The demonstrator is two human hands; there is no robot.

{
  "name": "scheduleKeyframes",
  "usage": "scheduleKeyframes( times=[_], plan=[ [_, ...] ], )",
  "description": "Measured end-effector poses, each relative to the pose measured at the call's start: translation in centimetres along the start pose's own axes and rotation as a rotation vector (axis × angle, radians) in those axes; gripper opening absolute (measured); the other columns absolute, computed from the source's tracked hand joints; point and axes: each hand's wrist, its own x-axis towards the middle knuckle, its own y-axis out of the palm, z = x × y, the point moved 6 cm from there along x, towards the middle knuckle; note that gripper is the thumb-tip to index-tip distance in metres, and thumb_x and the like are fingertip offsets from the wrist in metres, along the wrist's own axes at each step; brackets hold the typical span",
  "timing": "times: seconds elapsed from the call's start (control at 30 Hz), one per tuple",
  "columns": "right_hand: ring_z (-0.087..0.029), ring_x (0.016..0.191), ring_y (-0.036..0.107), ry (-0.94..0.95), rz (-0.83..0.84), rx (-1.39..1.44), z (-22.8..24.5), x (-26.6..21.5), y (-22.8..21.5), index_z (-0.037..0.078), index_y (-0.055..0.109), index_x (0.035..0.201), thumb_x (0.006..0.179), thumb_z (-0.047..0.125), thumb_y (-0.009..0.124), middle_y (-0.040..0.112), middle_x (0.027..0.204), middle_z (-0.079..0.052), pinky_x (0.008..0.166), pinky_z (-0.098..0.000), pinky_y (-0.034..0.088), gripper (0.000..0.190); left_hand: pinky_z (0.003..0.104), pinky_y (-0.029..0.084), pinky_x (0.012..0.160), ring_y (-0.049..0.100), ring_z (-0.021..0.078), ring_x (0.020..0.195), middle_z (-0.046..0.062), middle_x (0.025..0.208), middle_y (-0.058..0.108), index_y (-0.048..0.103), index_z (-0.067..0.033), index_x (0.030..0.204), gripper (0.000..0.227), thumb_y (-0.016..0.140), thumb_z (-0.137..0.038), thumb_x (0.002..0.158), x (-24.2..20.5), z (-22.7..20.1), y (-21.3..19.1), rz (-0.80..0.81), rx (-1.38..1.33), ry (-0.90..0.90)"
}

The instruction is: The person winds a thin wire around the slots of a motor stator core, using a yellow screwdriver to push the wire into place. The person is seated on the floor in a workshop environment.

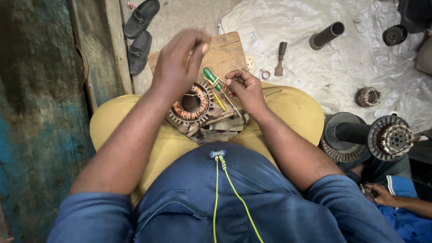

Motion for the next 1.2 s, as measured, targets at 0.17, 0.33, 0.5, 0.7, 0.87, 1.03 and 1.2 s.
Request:
scheduleKeyframes(
  times=[0.17,0.33,0.5,0.7,0.87,1.03,1.2],
  plan=[
    [-0.007,0.071,0.061,0.036,0.006,0.08,0.1,0.1,-0.3,0.0,0.066,0.114,0.098,0.006,0.071,0.067,0.086,-0.001,0.065,-0.0229,0.052,0.017,0.045,0.051,0.102,0.058,0.0362,0.127,0.02,0.141,0.061,0.066,-0.0072,0.124,0.03,0.072,-0.008,0.095,1.7,0.6,0.2,-0.012,0.259,0.113],
    [-0.008,0.071,0.064,0.04,0.004,0.11,0.4,-0.2,0.1,-0.001,0.064,0.111,0.099,0.005,0.069,0.067,0.086,-0.002,0.064,-0.0235,0.053,0.014,0.044,0.052,0.1,0.064,0.0326,0.117,0.012,0.123,0.071,0.07,-0.0093,0.119,0.024,0.075,-0.01,0.096,-3.8,0.2,1.1,0.146,0.215,-0.018],
    [-0.009,0.068,0.067,0.101,0.075,0.015,0.5,-2.4,2.3,0.0,0.064,0.113,0.099,0.005,0.067,0.069,0.082,-0.006,0.062,-0.0246,0.056,0.015,0.041,0.057,0.086,0.071,0.0317,0.099,0.013,0.105,0.072,0.069,-0.0068,0.116,0.034,0.08,-0.015,0.085,-10.5,-4.2,1.1,0.197,0.028,-0.006],
    [-0.009,0.072,0.069,0.114,0.183,0.012,0.7,-5.9,6.5,0.0,0.064,0.112,0.098,0.005,0.068,0.07,0.087,-0.005,0.063,-0.0245,0.058,0.015,0.039,0.057,0.072,0.07,0.0268,0.084,0.008,0.094,0.071,0.073,-0.0086,0.108,0.032,0.085,-0.023,0.083,-12.5,-4.9,0.4,0.265,0.027,-0.081],
    [-0.008,0.073,0.07,0.134,0.201,0.014,0.1,-6.2,6.7,-0.001,0.064,0.112,0.098,0.004,0.069,0.071,0.089,-0.005,0.065,-0.0245,0.058,0.015,0.038,0.056,0.074,0.069,0.0246,0.084,0.003,0.092,0.071,0.076,-0.0118,0.097,0.018,0.083,-0.02,0.083,-12.7,-4.9,0.9,0.295,0.059,-0.021],
    [-0.008,0.074,0.071,0.138,0.213,-0.02,-0.2,-6.2,6.5,0.0,0.065,0.112,0.099,0.004,0.068,0.073,0.087,-0.004,0.066,-0.0244,0.059,0.013,0.038,0.055,0.073,0.069,0.0243,0.086,0.004,0.094,0.07,0.075,-0.0103,0.095,0.019,0.084,-0.019,0.081,-12.8,-4.8,0.8,0.274,0.089,-0.003],
    [-0.008,0.072,0.07,0.197,0.234,-0.035,-0.6,-6.3,6.6,0.002,0.065,0.11,0.099,0.005,0.068,0.072,0.084,-0.004,0.063,-0.0241,0.058,0.012,0.038,0.055,0.073,0.069,0.0236,0.085,0.003,0.095,0.072,0.075,-0.0111,0.094,0.016,0.083,-0.017,0.081,-12.7,-4.6,1.0,0.275,0.099,0.002]
  ],
)
